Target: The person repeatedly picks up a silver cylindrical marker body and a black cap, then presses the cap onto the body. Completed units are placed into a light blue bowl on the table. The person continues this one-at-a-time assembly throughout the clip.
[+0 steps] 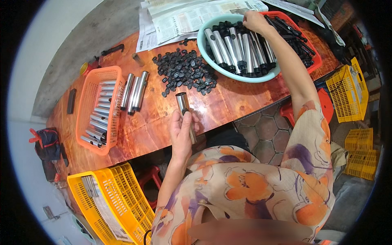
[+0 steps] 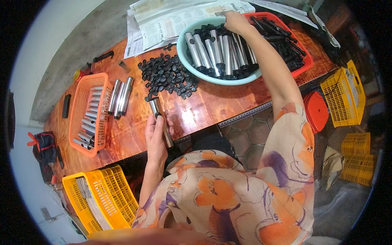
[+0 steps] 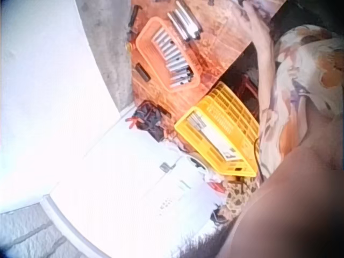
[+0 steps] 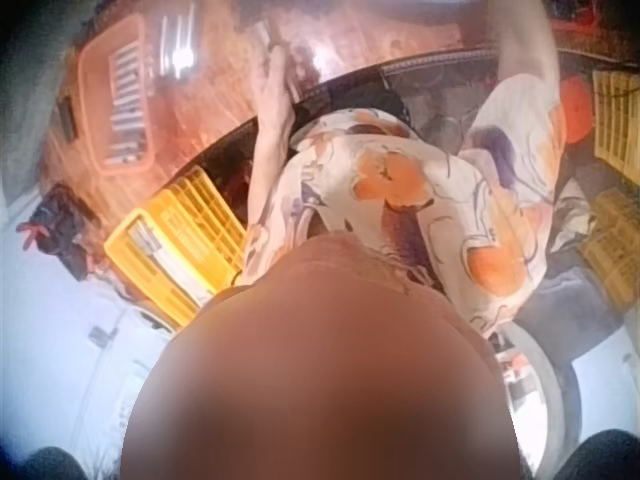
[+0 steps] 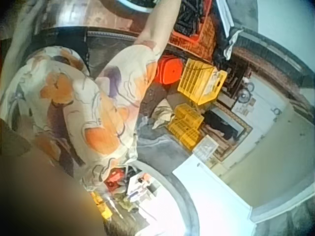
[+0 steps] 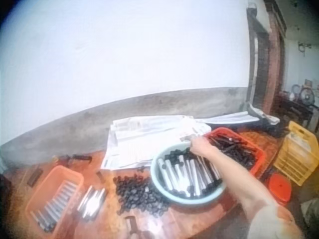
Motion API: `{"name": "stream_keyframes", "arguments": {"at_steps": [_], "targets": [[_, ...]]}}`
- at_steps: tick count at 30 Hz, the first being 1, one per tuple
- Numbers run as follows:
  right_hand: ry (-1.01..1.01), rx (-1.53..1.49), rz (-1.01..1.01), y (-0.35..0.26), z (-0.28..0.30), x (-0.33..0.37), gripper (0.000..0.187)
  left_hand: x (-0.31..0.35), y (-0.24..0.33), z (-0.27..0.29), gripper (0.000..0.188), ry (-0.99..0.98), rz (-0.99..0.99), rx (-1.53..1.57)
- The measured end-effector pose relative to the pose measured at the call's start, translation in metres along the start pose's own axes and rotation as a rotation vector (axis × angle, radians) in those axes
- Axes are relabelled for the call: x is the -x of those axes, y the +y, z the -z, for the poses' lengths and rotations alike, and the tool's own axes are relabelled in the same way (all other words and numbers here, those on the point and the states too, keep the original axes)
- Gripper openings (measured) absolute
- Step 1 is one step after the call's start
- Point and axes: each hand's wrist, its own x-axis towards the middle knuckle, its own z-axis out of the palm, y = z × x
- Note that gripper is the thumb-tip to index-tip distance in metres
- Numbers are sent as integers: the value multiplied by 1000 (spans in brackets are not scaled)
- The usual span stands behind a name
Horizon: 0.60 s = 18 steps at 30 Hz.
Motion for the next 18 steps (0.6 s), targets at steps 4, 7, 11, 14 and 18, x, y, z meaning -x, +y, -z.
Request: {"name": "stream_keyframes", "arguments": {"at_steps": [4, 7, 11, 14, 18], "targets": [[224, -405, 8, -6, 15, 20, 24, 4, 4, -4, 15, -11, 34, 56], [-84, -1353, -49, -53, 33, 59, 31, 6, 3, -7, 14, -43, 54, 127], [-348, -1828, -84, -139, 64, 140, 35, 4, 0, -12, 20, -142, 46, 160], [-552, -2043, -88, -180, 52, 172, 31, 4, -2, -12, 26, -157, 26, 137], [-478, -2174, -151, -208, 39, 187, 22, 3, 4, -9, 27, -145, 19, 117]]}}
